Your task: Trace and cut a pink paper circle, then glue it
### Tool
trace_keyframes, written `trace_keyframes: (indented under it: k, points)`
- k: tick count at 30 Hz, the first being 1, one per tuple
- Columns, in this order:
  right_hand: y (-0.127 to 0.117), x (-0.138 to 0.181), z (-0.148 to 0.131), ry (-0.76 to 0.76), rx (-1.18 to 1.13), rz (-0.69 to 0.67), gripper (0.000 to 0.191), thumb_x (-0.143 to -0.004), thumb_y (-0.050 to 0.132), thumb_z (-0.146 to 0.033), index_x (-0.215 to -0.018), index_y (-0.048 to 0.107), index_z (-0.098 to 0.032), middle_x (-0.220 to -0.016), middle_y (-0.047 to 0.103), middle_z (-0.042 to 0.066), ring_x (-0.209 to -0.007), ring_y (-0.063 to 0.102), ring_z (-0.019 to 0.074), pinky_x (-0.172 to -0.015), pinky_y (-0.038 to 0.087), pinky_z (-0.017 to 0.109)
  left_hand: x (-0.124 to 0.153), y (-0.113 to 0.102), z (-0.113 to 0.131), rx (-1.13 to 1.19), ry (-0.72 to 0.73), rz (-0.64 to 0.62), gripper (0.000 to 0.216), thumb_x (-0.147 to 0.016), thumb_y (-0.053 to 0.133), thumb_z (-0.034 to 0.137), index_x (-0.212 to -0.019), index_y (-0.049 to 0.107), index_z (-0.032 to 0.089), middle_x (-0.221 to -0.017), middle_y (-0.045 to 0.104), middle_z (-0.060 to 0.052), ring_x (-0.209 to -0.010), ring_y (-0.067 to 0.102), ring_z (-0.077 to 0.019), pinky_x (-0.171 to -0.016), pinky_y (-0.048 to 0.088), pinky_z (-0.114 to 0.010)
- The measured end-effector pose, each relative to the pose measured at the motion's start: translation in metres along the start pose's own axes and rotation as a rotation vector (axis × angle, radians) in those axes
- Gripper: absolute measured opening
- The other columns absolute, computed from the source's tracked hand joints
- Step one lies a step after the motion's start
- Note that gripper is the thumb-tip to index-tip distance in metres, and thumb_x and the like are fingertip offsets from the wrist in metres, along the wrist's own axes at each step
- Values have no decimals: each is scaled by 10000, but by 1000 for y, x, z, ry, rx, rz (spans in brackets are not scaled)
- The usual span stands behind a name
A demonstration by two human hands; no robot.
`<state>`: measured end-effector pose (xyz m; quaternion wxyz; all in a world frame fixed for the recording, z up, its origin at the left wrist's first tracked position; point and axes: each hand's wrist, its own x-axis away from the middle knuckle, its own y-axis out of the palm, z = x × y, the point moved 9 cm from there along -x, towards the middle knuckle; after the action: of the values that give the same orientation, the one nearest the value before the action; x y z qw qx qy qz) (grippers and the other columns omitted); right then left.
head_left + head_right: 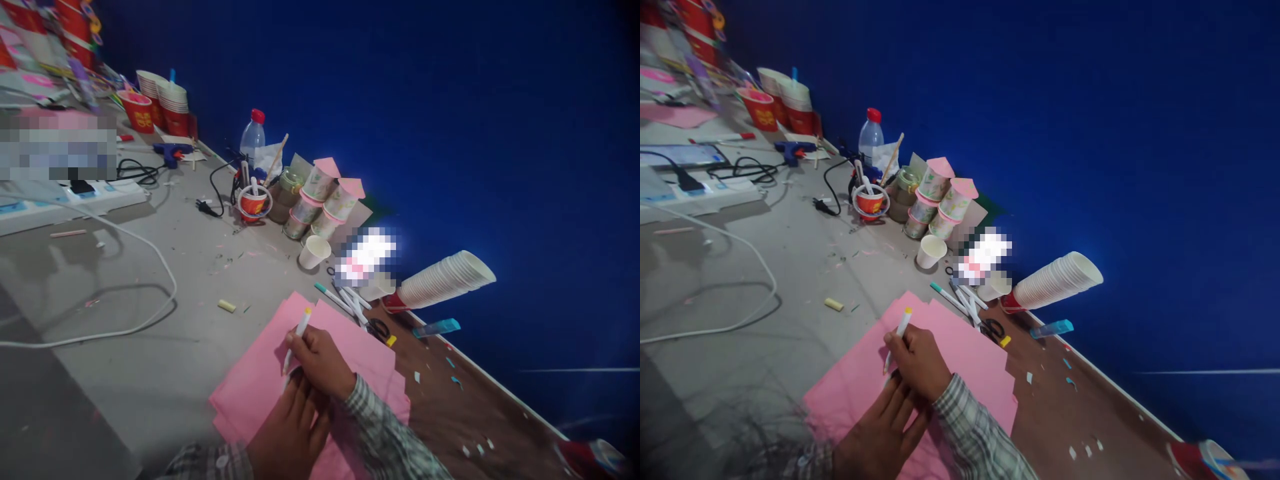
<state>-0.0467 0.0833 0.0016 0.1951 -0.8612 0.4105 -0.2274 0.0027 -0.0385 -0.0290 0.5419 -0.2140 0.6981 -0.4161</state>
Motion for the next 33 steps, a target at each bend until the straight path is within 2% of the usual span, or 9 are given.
trace_keyframes:
  k: [6,13,20,27,33]
  points:
    - [11,1,-10,-3,-42,-108,259,-764,495,-350,-569,561,-195,-489,603,-37,-487,566,150,-464,400,190,-5,-7,-2,6,9,4,298,-746,422,374,-928,624,251,-868,750,-64,-847,639,-280,-820,401,-496]
    - [11,-2,-5,-27,23,-107,283,-753,503,-384,-545,545,-196,-481,583,-43,-459,526,139,-452,370,195,0,-3,-1,-3,-19,21,337,-772,386,349,-1020,595,257,-904,749,-54,-893,634,-267,-903,398,-489]
    - [14,-4,-3,-88,126,-117,287,-765,503,-387,-572,576,-187,-498,592,-46,-467,523,130,-463,351,192,-3,-8,-2,-13,5,22,295,-770,391,337,-960,608,275,-850,763,-30,-864,653,-257,-874,428,-490]
    - [-13,-7,8,-49,64,0,225,-753,517,-327,-604,614,-188,-556,630,-28,-556,584,164,-540,413,219,-10,-22,-10,-54,-18,68,278,-781,386,329,-964,585,264,-974,741,-54,-983,612,-275,-1032,229,-532]
    - [-47,10,32,-29,13,114,205,-749,505,-335,-647,621,-199,-591,645,-3,-586,589,187,-556,435,252,-18,-33,-15,-86,35,68,290,-771,422,315,-1020,561,262,-1000,735,-55,-979,615,-283,-1029,216,-540]
